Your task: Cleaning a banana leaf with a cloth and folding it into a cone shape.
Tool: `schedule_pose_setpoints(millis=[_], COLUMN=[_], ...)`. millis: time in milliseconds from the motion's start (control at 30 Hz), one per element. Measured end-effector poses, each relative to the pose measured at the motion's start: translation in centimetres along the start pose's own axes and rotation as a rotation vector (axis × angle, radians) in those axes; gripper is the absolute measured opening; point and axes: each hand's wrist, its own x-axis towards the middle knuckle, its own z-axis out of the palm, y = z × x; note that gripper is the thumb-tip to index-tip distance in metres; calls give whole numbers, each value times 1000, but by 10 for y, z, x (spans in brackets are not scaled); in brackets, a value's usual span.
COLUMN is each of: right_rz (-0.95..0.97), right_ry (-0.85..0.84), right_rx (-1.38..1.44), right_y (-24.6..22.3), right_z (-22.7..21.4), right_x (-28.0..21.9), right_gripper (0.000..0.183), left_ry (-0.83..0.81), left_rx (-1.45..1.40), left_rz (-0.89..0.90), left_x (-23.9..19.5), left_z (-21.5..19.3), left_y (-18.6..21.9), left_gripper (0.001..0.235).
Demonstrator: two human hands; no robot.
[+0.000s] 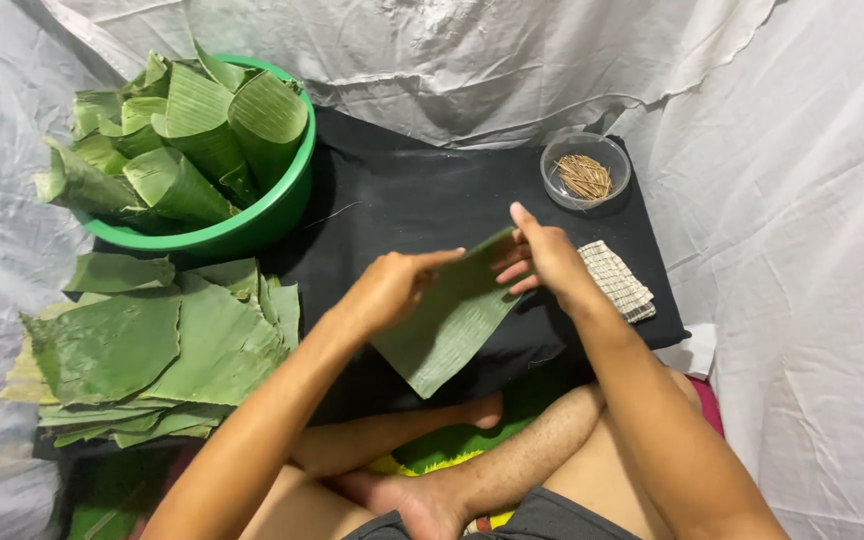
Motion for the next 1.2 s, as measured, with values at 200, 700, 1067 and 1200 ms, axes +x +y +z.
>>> schedule_pose_setpoints(millis=[200,700,1067,1200], right_rz=[-17,-160,-594,-773], right_ry=[-124,-181,-13,-12], right_rx=[55,124,-230,-308], right_y=[-12,-11,22,60], right_z=[1,22,38,32], right_x=[-1,-23,-33,-20], right_gripper=[31,25,21,24], left_ry=[65,332,287,299], left_rx=[-29,-1061,-1670,-1599], left_rz=[-10,-384,-616,-541], left_x=[-20,-22,-31,-31], left_z=[17,78,78,85], left_y=[-3,-49,-60,-68], left_gripper=[60,41,49,40])
